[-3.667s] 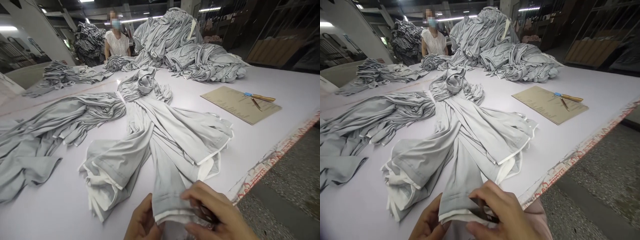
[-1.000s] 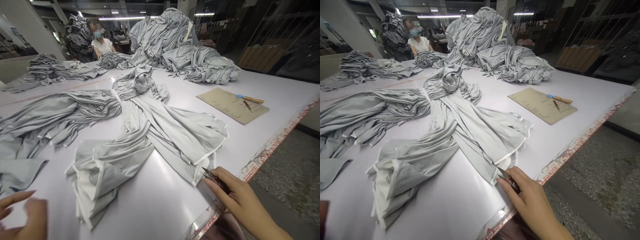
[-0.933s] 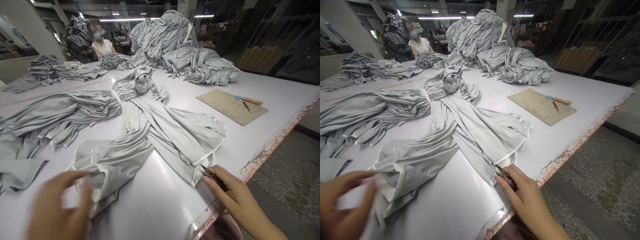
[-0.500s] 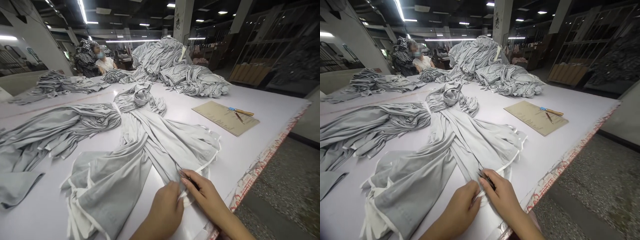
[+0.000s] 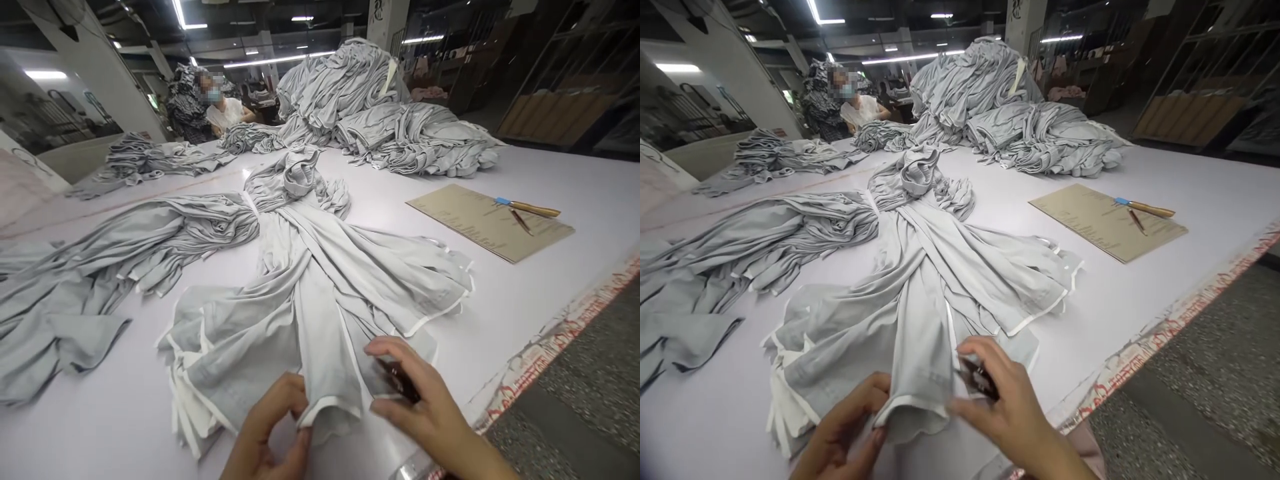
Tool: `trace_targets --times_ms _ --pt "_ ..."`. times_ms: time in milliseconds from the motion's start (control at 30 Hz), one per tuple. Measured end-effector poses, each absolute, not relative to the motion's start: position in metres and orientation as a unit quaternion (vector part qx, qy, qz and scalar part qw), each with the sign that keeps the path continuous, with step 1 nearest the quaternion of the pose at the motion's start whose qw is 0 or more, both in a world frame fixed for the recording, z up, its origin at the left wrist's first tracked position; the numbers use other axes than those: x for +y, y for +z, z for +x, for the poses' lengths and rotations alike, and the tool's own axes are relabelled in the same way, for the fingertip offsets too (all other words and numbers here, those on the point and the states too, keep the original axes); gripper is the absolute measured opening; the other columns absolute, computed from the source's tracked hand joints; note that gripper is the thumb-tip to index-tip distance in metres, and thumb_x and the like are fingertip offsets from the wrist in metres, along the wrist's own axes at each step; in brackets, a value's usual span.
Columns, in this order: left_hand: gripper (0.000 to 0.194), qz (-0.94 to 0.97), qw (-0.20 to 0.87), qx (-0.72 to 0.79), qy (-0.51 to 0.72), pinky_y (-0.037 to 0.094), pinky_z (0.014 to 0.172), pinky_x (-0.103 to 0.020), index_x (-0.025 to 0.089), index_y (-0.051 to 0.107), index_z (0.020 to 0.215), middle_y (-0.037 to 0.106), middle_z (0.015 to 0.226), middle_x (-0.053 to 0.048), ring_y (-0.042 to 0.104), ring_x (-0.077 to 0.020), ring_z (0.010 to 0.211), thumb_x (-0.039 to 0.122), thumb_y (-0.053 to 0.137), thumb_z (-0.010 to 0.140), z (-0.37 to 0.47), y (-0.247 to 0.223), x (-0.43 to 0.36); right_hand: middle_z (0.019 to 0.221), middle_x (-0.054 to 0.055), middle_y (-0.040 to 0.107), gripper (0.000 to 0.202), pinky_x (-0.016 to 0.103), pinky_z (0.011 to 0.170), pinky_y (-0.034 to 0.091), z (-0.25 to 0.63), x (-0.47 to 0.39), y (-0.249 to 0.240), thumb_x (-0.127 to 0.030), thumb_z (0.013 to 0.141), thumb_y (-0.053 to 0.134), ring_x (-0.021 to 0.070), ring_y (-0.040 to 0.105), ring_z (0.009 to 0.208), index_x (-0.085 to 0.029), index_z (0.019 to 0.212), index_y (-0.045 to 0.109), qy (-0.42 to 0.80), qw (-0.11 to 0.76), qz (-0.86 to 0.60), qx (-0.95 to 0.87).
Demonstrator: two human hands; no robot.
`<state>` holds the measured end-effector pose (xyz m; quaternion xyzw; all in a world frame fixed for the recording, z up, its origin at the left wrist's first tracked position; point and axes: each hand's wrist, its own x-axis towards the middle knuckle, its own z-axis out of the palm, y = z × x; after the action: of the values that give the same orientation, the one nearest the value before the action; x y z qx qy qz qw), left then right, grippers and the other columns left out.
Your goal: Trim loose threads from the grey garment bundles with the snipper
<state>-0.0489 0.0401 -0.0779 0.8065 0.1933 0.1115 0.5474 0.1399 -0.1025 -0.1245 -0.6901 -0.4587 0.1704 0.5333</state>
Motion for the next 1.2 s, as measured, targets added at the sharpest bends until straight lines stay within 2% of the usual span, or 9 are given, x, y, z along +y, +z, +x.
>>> trace_targets --times_ms 67,133,200,300,433,567,767,933,1200 --pt "0.013 0.826 0.520 0.180 0.123 0.045 0.070 -0.026 0.021 0.049 0.073 0.052 0.078 -0.003 0.053 -0.0177 0.075 0.019 0.045 0.085 -0.035 -0.081 0.033 0.109 0.006 0.061 0.033 0.025 0.076 0.050 0.126 -0.097 -0.117 -0.025 0.081 0.065 0.0208 0.061 0.096 -0.024 0.112 0.054 0.185 0.537 -0.659 -0.493" --pt "0.012 0.852 0.463 0.200 0.139 0.043 0.064 -0.025 0.022 0.043 0.071 0.048 0.072 0.000 0.050 -0.0166 0.068 0.013 0.048 0.078 -0.025 -0.086 0.028 0.094 0.004 0.060 0.019 0.025 0.071 0.048 0.118 -0.092 -0.112 -0.014 0.084 0.053 0.0176 0.060 0.083 -0.023 0.100 0.054 0.188 0.532 -0.657 -0.500" --pt "0.017 0.871 0.397 0.245 0.153 0.039 0.059 -0.025 0.023 0.040 0.072 0.047 0.067 0.002 0.047 -0.0160 0.063 0.010 0.050 0.070 -0.018 -0.090 0.025 0.081 0.001 0.055 0.016 0.024 0.065 0.045 0.113 -0.090 -0.108 -0.009 0.084 0.044 0.0158 0.056 0.072 -0.023 0.088 0.051 0.188 0.523 -0.657 -0.509" --pt "0.019 0.849 0.394 0.293 0.196 0.038 0.054 -0.023 0.023 0.044 0.080 0.048 0.065 0.005 0.046 -0.0141 0.057 0.008 0.048 0.069 -0.014 -0.094 0.026 0.076 -0.001 0.051 0.010 0.023 0.058 0.042 0.107 -0.095 -0.107 -0.013 0.085 0.045 0.0145 0.051 0.064 -0.023 0.084 0.048 0.196 0.499 -0.657 -0.530" --pt "0.027 0.818 0.437 0.243 0.283 0.041 0.056 -0.018 0.026 0.047 0.091 0.051 0.068 0.007 0.048 -0.0110 0.059 0.006 0.045 0.074 -0.018 -0.097 0.028 0.078 0.000 0.053 0.006 0.023 0.061 0.046 0.103 -0.108 -0.112 -0.019 0.089 0.046 0.0155 0.057 0.068 -0.023 0.087 0.051 0.229 0.473 -0.691 -0.496" --pt "0.033 0.835 0.416 0.199 0.300 0.041 0.055 -0.015 0.027 0.048 0.090 0.052 0.069 0.008 0.049 -0.0092 0.058 0.001 0.044 0.070 -0.020 -0.099 0.024 0.077 -0.001 0.056 0.005 0.022 0.059 0.047 0.101 -0.116 -0.105 -0.027 0.092 0.049 0.0154 0.060 0.067 -0.024 0.091 0.053 0.234 0.470 -0.700 -0.483" --pt "0.032 0.855 0.371 0.174 0.317 0.044 0.054 -0.015 0.025 0.049 0.090 0.054 0.068 0.007 0.052 -0.0090 0.057 0.001 0.043 0.070 -0.019 -0.100 0.020 0.066 -0.003 0.063 0.012 0.023 0.052 0.044 0.093 -0.110 -0.097 -0.034 0.094 0.046 0.0163 0.061 0.056 -0.026 0.089 0.053 0.153 0.457 -0.691 -0.538" --pt "0.027 0.863 0.344 0.163 0.331 0.046 0.052 -0.015 0.023 0.050 0.089 0.057 0.067 0.005 0.054 -0.0090 0.054 0.003 0.046 0.071 -0.020 -0.099 0.020 0.070 -0.001 0.066 0.016 0.023 0.057 0.045 0.089 -0.108 -0.100 -0.028 0.097 0.041 0.0166 0.065 0.062 -0.024 0.088 0.054 0.196 0.394 -0.715 -0.543" --pt "0.029 0.846 0.379 0.178 0.330 0.046 0.054 -0.015 0.025 0.050 0.089 0.056 0.068 0.006 0.054 -0.0089 0.057 0.003 0.046 0.071 -0.022 -0.105 0.021 0.069 -0.003 0.064 0.014 0.022 0.056 0.042 0.090 -0.111 -0.100 -0.027 0.098 0.041 0.0153 0.063 0.061 -0.024 0.088 0.051 0.195 0.395 -0.721 -0.534"
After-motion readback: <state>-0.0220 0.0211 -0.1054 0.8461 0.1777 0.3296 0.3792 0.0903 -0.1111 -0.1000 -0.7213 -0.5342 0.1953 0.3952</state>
